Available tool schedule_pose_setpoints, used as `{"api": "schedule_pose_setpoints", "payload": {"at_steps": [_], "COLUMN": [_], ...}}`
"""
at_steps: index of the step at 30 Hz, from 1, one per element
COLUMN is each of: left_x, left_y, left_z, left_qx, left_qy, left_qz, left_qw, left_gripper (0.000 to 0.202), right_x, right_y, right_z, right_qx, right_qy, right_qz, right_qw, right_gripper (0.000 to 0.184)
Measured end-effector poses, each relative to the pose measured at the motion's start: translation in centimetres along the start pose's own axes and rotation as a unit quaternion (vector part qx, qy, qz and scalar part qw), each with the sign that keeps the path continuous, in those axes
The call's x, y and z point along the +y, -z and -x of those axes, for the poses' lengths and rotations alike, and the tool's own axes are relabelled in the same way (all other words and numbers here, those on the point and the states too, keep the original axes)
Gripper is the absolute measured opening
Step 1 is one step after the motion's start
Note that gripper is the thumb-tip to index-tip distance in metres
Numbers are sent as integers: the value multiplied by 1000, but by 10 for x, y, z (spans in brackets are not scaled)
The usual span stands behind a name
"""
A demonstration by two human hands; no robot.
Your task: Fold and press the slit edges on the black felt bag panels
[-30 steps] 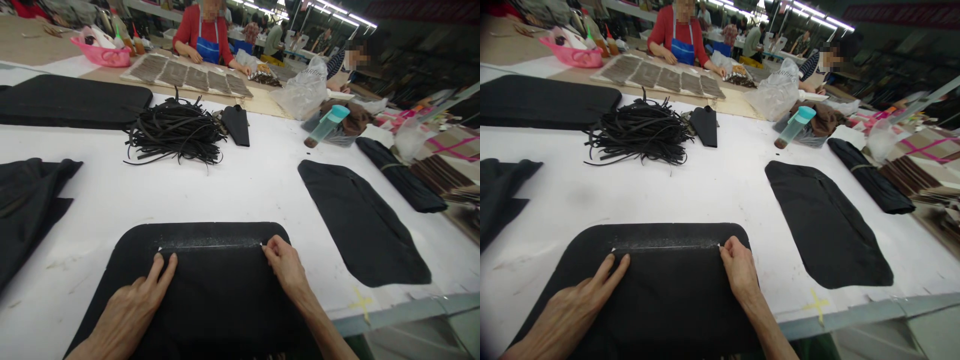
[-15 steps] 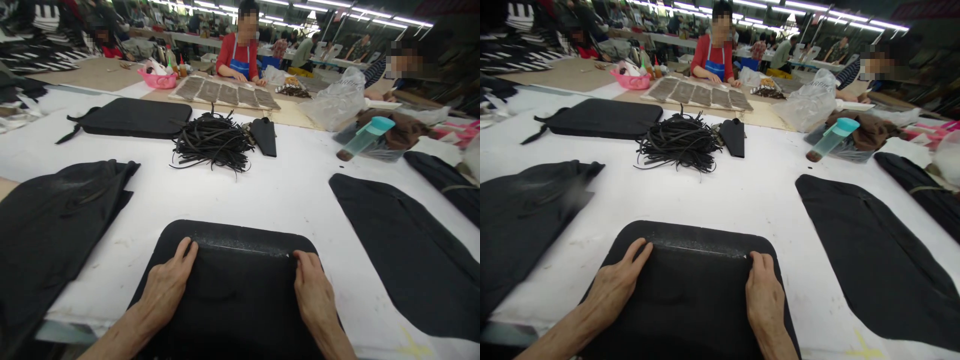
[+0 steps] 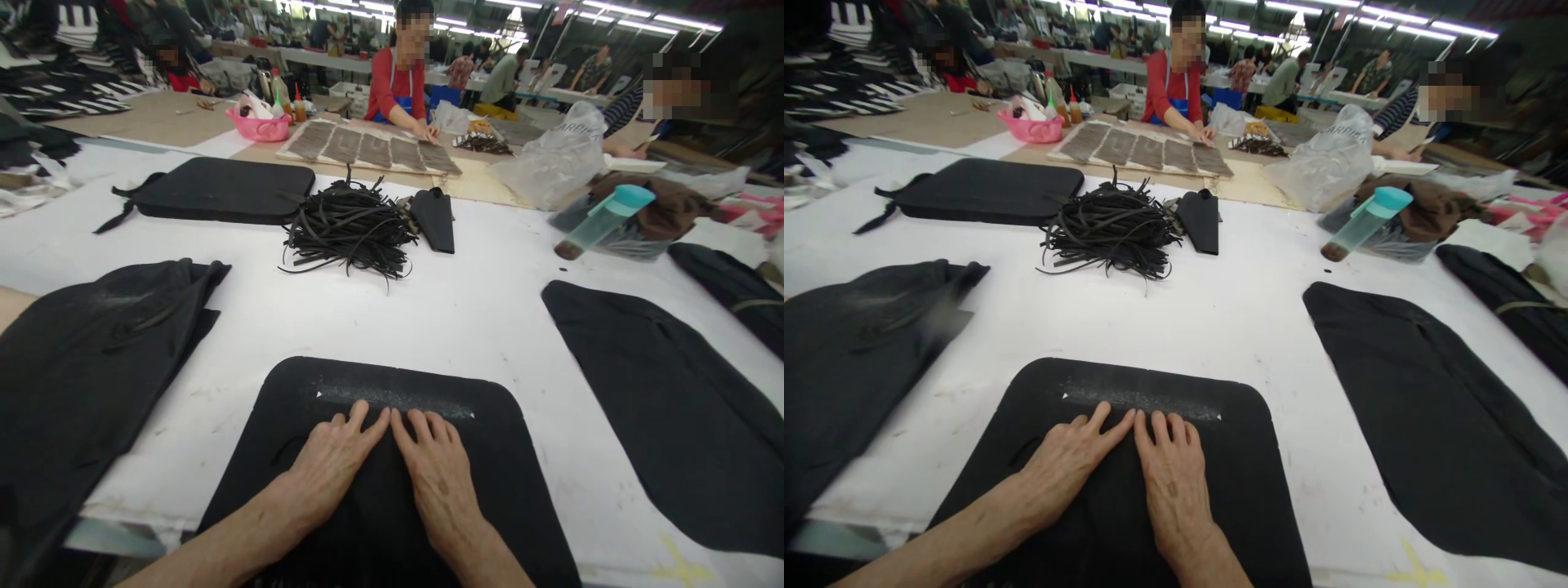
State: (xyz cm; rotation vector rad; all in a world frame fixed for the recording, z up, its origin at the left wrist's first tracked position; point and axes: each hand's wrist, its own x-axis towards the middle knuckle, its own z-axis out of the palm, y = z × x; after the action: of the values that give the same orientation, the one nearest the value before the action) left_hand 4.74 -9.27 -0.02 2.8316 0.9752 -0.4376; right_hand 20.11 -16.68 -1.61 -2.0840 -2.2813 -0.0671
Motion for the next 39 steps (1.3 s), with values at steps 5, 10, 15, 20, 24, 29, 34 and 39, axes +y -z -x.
{"api": "schedule_pose_setpoints", "payload": {"at_steps": [5,10,15,20,24,29,34,39], "left_x": [-10,-43,-63,-70,-75,-54,-20,-18], "left_y": [-7,-21,-27,-26,-18,22,57,61], "left_z": [12,40,59,59,63,59,36,24], "left_qx": [11,12,29,35,87,263,242,215], "left_qy": [-21,53,120,158,180,173,158,160], "left_qz": [-5,-16,2,32,139,383,521,541], "left_qw": [1000,998,992,986,970,869,803,797], "left_gripper": [63,62,57,56,50,32,28,24], "right_x": [13,56,80,82,95,67,-3,-24], "right_y": [-5,-18,-23,-23,-16,28,73,61], "right_z": [12,43,58,59,65,45,0,-14], "right_qx": [42,98,114,85,43,82,85,52], "right_qy": [-8,-16,10,-41,-119,-154,71,-20], "right_qz": [-3,37,50,77,78,-113,-341,-471], "right_qw": [999,994,992,993,989,978,934,880], "right_gripper": [52,54,56,44,33,31,30,27]}}
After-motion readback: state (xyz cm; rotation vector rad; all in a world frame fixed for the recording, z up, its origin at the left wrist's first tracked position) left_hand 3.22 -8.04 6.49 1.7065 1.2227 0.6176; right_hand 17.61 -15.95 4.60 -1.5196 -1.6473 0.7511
